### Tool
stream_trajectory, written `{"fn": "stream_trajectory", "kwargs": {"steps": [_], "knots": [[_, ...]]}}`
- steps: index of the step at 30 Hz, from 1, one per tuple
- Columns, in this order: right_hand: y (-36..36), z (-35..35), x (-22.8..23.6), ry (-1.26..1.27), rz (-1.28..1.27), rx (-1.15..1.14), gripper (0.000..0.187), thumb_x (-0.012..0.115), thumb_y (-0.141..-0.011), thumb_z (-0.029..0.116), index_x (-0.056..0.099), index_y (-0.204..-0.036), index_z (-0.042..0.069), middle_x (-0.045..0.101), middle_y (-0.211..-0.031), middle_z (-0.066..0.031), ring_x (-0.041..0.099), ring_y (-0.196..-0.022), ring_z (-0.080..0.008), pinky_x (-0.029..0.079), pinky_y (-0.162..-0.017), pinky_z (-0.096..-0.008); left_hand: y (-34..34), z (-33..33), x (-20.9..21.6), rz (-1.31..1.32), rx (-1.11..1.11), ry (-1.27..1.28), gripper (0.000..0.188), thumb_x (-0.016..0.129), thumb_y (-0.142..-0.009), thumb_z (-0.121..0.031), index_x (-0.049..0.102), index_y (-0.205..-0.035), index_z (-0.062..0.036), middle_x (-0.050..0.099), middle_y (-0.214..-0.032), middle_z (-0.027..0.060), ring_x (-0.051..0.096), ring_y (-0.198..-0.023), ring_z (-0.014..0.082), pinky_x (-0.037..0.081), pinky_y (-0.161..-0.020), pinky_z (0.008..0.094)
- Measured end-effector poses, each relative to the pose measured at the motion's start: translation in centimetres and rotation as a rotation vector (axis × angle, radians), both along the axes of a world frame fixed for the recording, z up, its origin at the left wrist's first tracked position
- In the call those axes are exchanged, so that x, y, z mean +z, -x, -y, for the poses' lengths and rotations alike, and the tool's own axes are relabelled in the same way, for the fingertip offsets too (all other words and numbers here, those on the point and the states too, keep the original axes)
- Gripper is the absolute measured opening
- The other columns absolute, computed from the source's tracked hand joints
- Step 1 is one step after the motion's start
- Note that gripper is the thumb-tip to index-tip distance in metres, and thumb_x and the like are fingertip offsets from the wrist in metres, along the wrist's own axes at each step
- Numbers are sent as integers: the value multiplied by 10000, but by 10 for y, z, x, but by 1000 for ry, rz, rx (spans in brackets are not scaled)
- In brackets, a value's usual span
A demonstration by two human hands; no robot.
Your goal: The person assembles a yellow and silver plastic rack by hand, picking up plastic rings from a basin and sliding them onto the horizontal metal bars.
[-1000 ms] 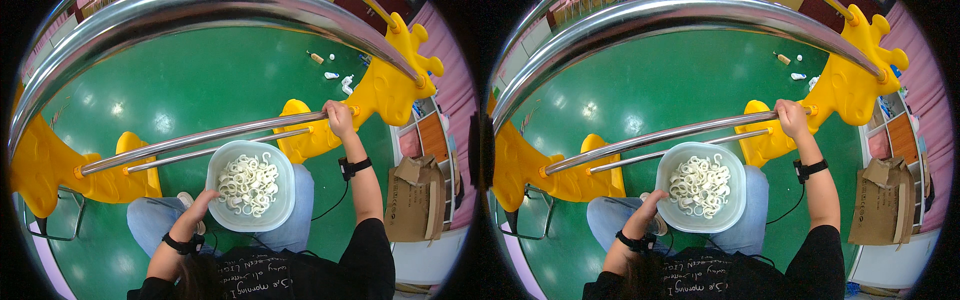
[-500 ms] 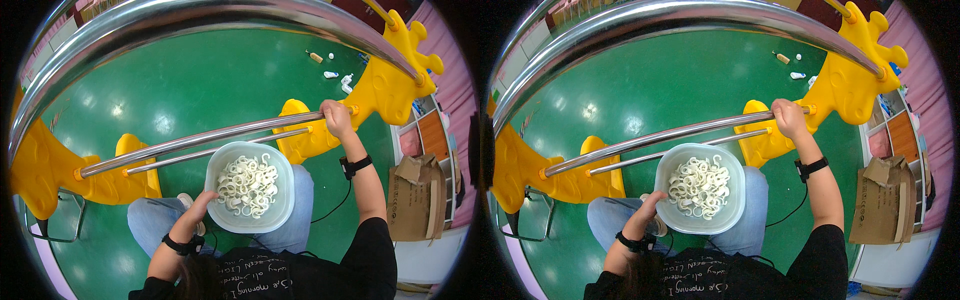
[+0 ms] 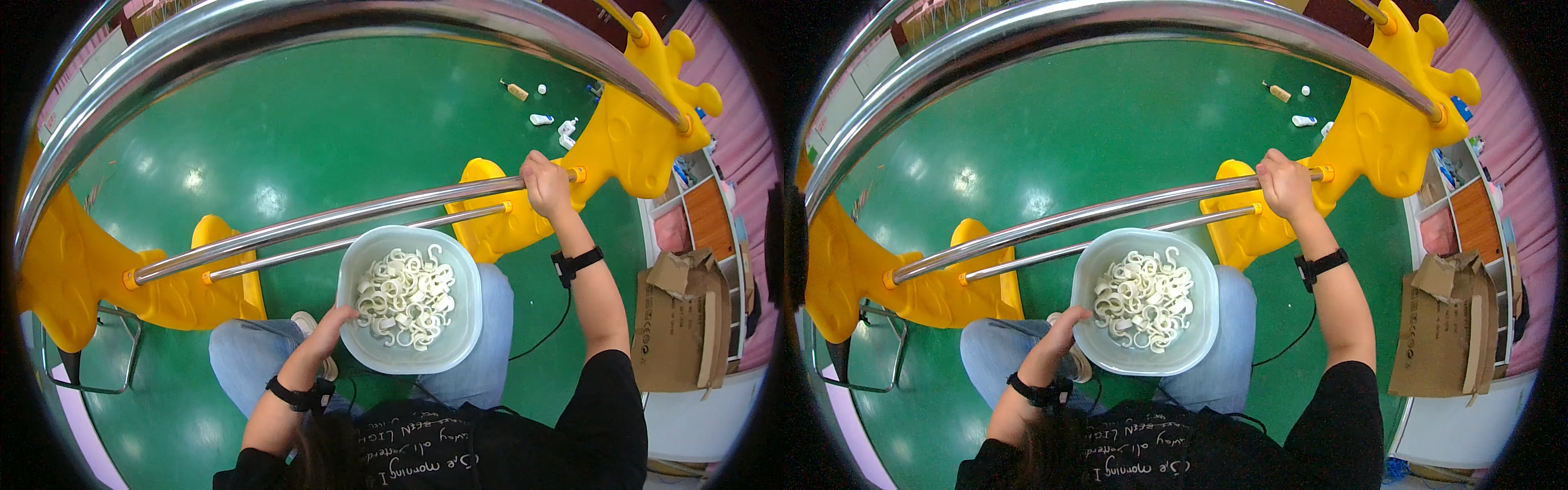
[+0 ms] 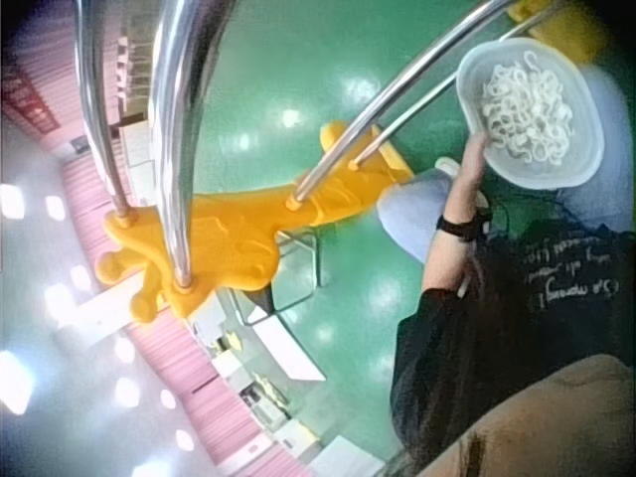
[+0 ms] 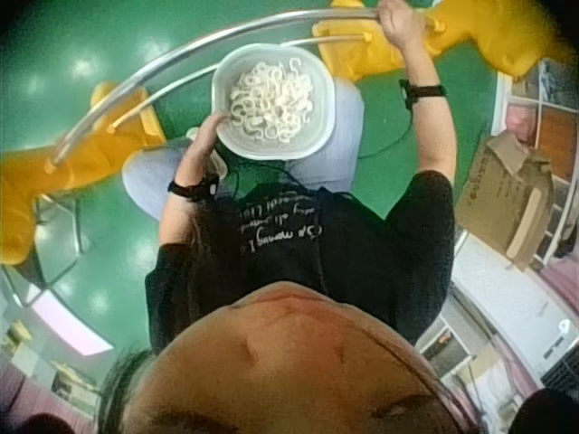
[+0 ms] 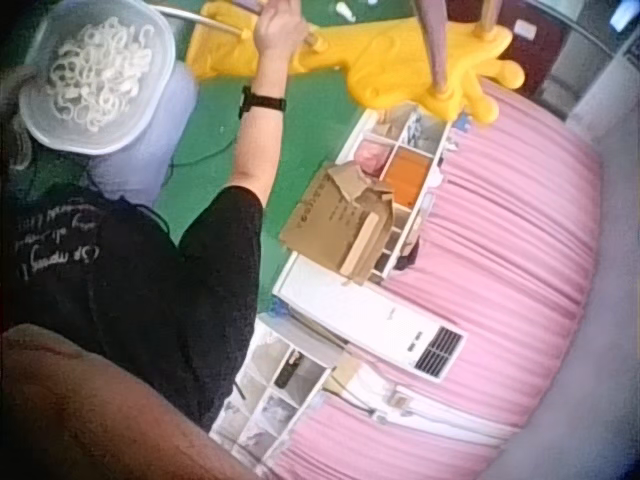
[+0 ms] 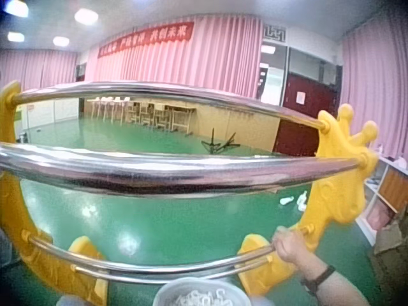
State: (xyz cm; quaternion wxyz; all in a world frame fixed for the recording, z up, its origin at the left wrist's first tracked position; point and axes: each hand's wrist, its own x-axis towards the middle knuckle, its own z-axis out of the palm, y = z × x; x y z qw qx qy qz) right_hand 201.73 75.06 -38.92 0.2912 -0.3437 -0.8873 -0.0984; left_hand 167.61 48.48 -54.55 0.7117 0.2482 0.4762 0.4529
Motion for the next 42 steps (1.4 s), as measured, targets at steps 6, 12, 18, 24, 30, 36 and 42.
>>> {"fn": "stream_trajectory", "kwargs": {"steps": [6, 12, 18, 24, 30, 36, 42], "knots": [[14, 20, 6, -52, -113, 7, 143, 512, -839, 150, 542, -743, 48, 533, -737, -108, 547, -689, -331, 423, -607, -428, -2, 1, 1, 0, 52, -49, 331, 501, -820, -244, 605, -1004, 11, 645, -909, 80, 610, -807, 179, 476, -747, 285], [67, 103, -9, -192, -119, 190, 74, 585, -749, 73, 531, -797, 58, 563, -829, -74, 552, -829, -271, 419, -723, -391, 9, 7, -12, 7, 33, -29, 379, 506, -814, -247, 565, -1083, 13, 622, -958, 70, 574, -865, 165, 443, -800, 279], [78, 125, -72, 347, 567, 354, 219, 676, -674, 107, 566, -859, 70, 561, -910, -66, 526, -955, -237, 431, -810, -383, 5, 5, -17, -7, 33, -55, 378, 504, -812, -245, 565, -1085, 9, 621, -957, 66, 572, -872, 163, 439, -810, 280], [72, 124, -74, 386, 508, 343, 195, 675, -690, 96, 577, -854, 53, 545, -922, -66, 520, -970, -252, 439, -822, -371, -1, 5, -6, -32, 49, -95, 350, 514, -811, -257, 598, -1030, 3, 643, -920, 68, 601, -828, 165, 454, -780, 273], [66, 126, -62, 558, 222, 378, 175, 661, -755, 100, 595, -906, 39, 602, -975, -93, 566, -950, -277, 457, -831, -369, 0, 3, -12, -52, 56, -119, 351, 518, -810, -261, 600, -1033, -3, 641, -927, 66, 593, -838, 159, 451, -780, 272], [57, 132, -45, 637, -160, 202, 175, 627, -816, 100, 618, -973, 25, 650, -827, -90, 621, -721, -190, 488, -661, -289, 2, 3, -19, -54, 47, -121, 352, 517, -808, -256, 597, -1042, -5, 643, -928, 65, 598, -829, 161, 457, -779, 278], [24, 93, -17, 263, -579, -110, 135, 640, -810, 97, 630, -910, 7, 613, -720, -61, 564, -626, -141, 437, -559, -260, 2, 4, -18, -41, 47, -91, 354, 514, -810, -253, 596, -1046, -2, 649, -933, 71, 609, -829, 169, 468, -773, 280]]}}
